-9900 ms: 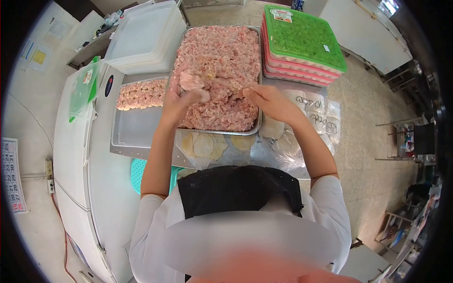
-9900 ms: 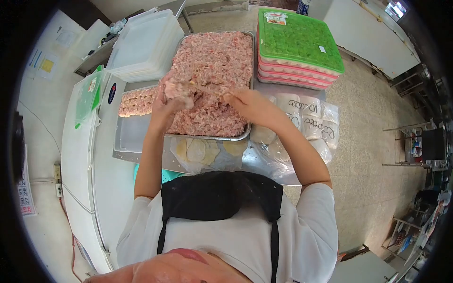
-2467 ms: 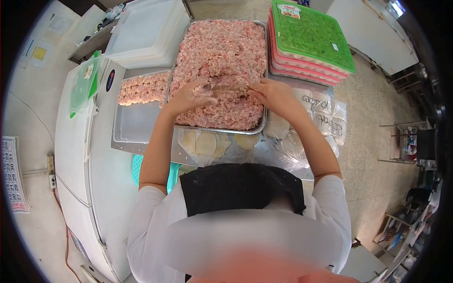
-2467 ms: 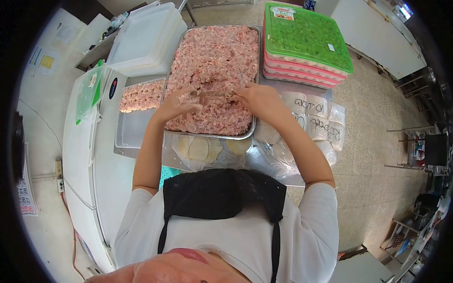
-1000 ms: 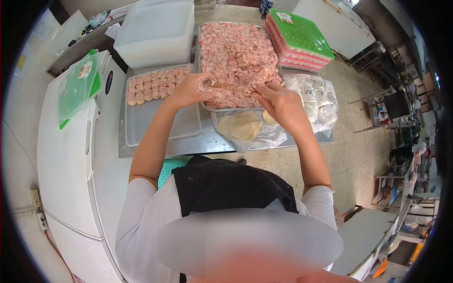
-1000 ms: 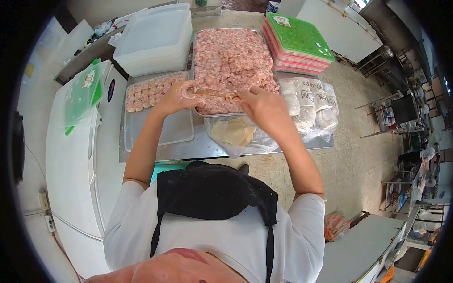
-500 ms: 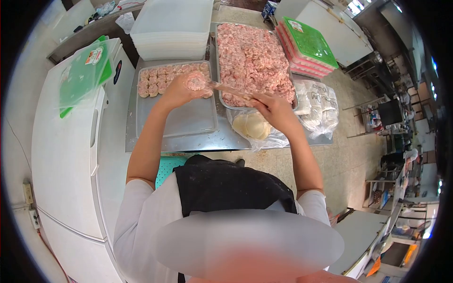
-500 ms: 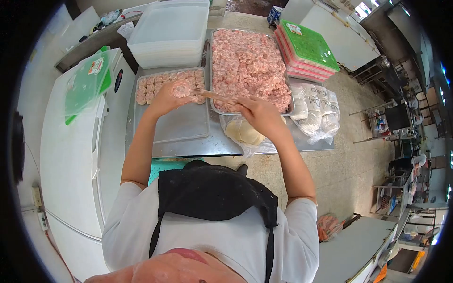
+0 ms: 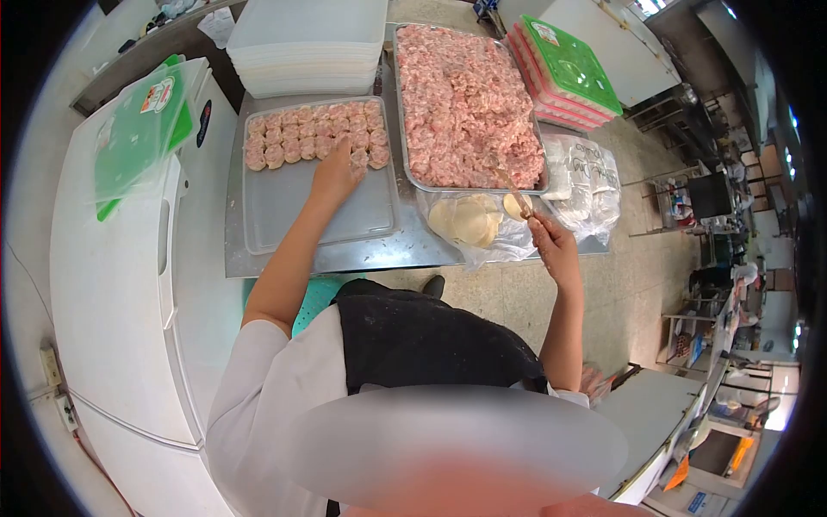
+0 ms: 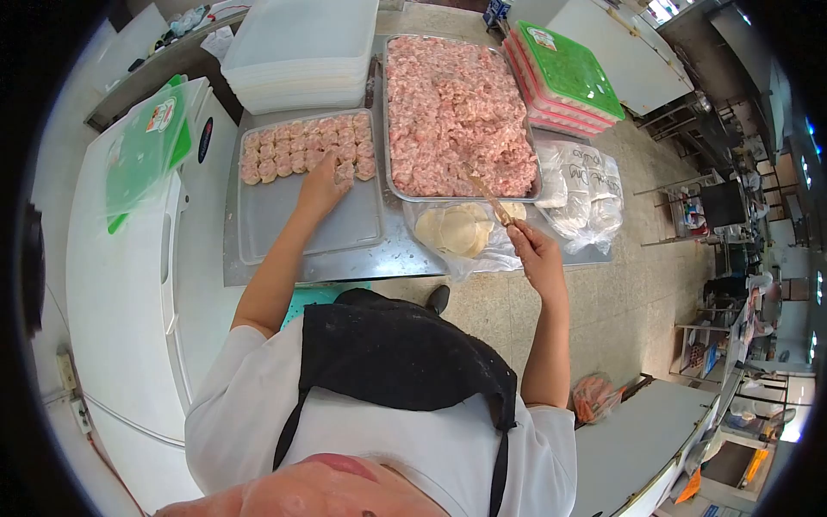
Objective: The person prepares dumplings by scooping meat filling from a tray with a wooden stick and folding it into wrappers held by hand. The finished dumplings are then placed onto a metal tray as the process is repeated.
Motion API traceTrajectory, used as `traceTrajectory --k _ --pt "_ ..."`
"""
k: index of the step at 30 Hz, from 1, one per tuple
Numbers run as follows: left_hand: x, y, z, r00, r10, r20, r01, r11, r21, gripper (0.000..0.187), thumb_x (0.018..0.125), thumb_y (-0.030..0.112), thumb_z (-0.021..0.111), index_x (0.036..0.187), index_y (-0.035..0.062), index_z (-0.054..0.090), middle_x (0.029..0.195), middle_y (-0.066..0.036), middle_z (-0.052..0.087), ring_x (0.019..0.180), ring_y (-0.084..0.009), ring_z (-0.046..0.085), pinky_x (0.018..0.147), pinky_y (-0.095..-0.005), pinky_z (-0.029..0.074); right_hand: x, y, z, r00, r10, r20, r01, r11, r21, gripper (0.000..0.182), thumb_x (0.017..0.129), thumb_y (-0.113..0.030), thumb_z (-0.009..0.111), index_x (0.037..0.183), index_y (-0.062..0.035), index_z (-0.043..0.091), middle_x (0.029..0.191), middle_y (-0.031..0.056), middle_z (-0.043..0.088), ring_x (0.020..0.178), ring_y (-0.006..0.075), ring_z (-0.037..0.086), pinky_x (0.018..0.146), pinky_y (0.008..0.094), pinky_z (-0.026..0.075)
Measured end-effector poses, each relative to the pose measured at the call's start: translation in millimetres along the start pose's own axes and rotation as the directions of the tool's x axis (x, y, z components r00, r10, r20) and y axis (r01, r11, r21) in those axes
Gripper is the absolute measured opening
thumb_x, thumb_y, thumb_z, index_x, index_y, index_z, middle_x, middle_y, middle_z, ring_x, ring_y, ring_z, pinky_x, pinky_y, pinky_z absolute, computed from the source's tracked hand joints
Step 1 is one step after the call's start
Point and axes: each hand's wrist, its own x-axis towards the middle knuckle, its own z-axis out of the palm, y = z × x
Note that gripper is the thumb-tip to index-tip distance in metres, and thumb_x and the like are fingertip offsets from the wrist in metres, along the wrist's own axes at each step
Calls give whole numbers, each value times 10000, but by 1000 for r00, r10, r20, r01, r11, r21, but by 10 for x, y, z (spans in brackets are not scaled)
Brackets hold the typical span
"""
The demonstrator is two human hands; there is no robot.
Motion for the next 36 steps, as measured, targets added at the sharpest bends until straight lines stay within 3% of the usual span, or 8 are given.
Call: traceTrajectory --k 4,10,15,21,27,29,33,36 --pt "96 75 161 1000 -30 2 29 996 85 655 749 151 712 1297 -29 400 1182 -254 560 1059 -399 564 883 -440 471 23 105 -133 998 43 47 -42 999 -18 317 941 -225 593 1134 22 637 714 -41 543 628 61 460 563 226 401" --pt "-143 30 144 994 79 -70 -73 994 79 655 778 149 680 1343 5 381 1245 -243 521 1111 -374 542 901 -419 464 368 191 -270 995 -71 74 90 946 -310 326 986 -302 471 1017 -38 660 759 125 623 634 230 582 624 363 459" --pt "-692 418 -114 988 -151 -1 151 988 26 640 810 162 648 1386 94 376 1340 -181 479 1127 -330 541 917 -391 461 1239 142 -691 868 -468 163 373 401 -836 275 921 -308 514 817 -80 627 757 128 631 728 338 630 629 448 499" --pt "-1018 440 2 938 -300 -176 324 937 129 624 809 156 648 1383 138 403 1304 -136 519 1073 -283 570 877 -372 480 2341 177 -556 763 -535 362 480 96 -872 185 810 -179 548 714 -66 659 703 120 656 689 290 664 582 426 519" --pt "-895 885 85 899 -291 -329 377 895 238 500 801 143 656 1280 128 513 1141 -124 592 990 -290 584 826 -367 489 2247 392 -60 689 -553 468 652 191 -734 183 813 -154 532 743 -70 678 725 149 667 686 303 675 583 426 537" --pt "-762 1318 283 935 -99 -339 140 985 98 371 784 130 666 1145 96 584 1081 -125 602 961 -308 578 825 -374 482 2165 419 -130 677 -424 601 723 232 -651 187 824 -160 525 771 -61 675 746 143 671 714 302 675 596 435 533" --pt "-618 1833 989 998 33 46 -24 985 -173 269 749 121 691 1002 69 617 1035 -131 608 946 -328 573 856 -407 459 2076 524 -204 624 -537 568 774 327 -542 197 836 -173 522 800 -49 671 751 140 669 724 309 673 594 452 527" --pt "-516 2123 1266 962 232 142 -228 973 -38 275 742 130 702 996 65 618 994 -129 604 924 -332 568 839 -402 460 2272 345 -498 593 -516 618 805 356 -475 192 835 -176 530 805 -48 670 738 127 667 701 307 672 568 451 525"
